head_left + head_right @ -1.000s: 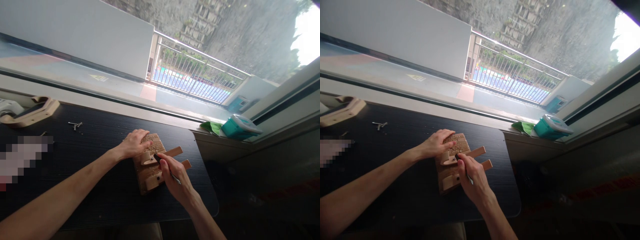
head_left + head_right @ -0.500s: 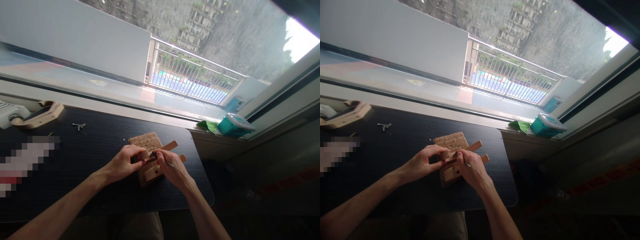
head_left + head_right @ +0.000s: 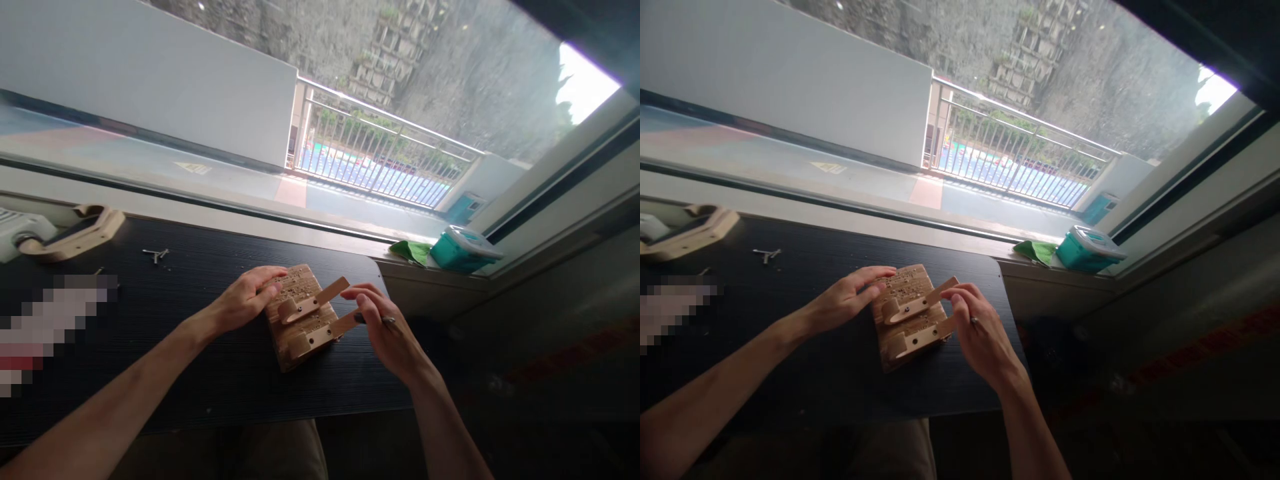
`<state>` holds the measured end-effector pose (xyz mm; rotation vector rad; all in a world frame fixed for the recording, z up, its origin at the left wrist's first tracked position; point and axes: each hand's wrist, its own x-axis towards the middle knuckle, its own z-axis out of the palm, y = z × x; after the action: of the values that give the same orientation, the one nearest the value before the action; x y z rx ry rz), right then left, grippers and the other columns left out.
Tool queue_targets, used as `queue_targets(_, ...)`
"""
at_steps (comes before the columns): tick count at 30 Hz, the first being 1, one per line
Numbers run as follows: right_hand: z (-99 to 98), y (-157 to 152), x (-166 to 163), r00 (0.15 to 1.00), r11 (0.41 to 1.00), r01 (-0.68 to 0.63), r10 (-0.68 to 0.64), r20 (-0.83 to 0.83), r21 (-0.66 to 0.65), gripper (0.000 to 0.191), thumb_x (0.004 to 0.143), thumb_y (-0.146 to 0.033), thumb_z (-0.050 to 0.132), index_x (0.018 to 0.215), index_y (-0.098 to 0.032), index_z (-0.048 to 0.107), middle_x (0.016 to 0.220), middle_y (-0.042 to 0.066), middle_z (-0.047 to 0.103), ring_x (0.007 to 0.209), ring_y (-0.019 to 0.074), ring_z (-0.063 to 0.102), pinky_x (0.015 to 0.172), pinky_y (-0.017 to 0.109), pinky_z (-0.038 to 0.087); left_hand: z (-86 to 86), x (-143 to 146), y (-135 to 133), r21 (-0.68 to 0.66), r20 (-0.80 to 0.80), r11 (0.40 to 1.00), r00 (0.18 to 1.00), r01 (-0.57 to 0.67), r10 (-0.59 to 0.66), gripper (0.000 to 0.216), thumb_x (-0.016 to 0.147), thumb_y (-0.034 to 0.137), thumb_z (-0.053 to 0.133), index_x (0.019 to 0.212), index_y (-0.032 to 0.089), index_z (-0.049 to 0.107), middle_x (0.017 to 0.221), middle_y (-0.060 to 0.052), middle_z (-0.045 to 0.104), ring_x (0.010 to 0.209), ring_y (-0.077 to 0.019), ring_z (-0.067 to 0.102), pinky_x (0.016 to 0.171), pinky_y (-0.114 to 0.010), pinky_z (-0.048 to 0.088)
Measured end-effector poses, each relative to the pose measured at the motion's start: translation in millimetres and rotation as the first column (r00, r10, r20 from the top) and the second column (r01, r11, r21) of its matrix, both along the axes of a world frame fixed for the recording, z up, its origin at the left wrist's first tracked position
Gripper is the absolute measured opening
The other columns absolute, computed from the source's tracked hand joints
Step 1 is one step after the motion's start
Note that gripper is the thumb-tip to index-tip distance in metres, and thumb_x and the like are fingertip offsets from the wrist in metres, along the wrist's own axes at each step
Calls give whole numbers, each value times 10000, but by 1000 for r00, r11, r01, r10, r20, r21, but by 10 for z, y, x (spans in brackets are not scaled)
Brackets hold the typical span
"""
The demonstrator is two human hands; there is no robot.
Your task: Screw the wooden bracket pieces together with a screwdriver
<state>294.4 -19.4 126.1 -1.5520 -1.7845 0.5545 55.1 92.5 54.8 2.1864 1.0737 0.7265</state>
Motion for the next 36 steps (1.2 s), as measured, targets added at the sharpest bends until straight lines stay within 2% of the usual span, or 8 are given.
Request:
queue_targets(4,-139,-70,106,997,983,70,-71,-4,-169,417,957,-446,291,1034,-210,626,678,-10,561,660,141,544,638,264,426,-61,75,72,151,-301,979,950,139,-89,431,845,323,445,1227,174,578,1372,-93,519,1265,-254,447,1073,-410,345)
queue_targets(8,-314,10,239,987,962,143,-120,108,-233,295,892,-440,417,934,-208,594,641,-30,529,589,129,494,555,249,377,71,18,-300,247,-470,968,869,-41,157,391,859,384,468,1160,186,619,1177,-103,619,1030,-290,568,874,-435,447)
queue_targets(10,-335,91,337,973,949,151,-93,210,-277,224,809,-358,528,962,-202,577,638,-41,536,585,130,493,550,249,369,172,-42,-483,233,-523,971,833,-62,179,341,867,378,463,1071,190,660,1034,-89,658,914,-269,609,814,-421,444)
queue_targets(16,-83,383,514,946,977,63,6,324,-203,256,753,-166,503,970,-148,636,932,68,637,815,157,576,731,270,433,245,-145,-434,258,-437,961,875,-101,209,332,874,377,439,1008,179,669,1003,-76,663,980,-266,601,837,-387,424)
queue_targets(21,122,491,403,958,963,-66,135,254,-263,418,896,-384,430,1246,-222,590,811,34,667,728,155,607,677,270,451,91,-189,-401,-36,-411,984,900,-177,146,274,832,416,462,876,228,657,941,-30,659,851,-233,633,711,-333,446)
queue_targets(27,-255,816,443,939,966,173,-102,330,-194,373,813,-354,520,1089,-153,671,905,72,687,785,184,596,691,270,429,10,-272,-375,80,-143,933,922,-352,360,241,818,360,427,829,214,619,855,-21,643,779,-190,615,697,-296,449)
queue_targets(31,-555,956,411,948,950,146,-55,314,-276,285,800,-298,492,906,-125,693,733,48,662,674,158,565,581,239,392,17,-286,-320,111,-1,931,937,-347,350,270,810,388,454,885,204,638,903,-30,660,831,-181,626,764,-271,469)
queue_targets(36,-579,731,106,953,933,23,88,291,-360,251,770,-387,551,766,-168,674,673,10,637,617,128,529,533,222,342,138,-383,-232,26,-187,946,928,-322,321,347,811,482,462,947,239,669,972,-13,702,895,-221,652,779,-308,486)
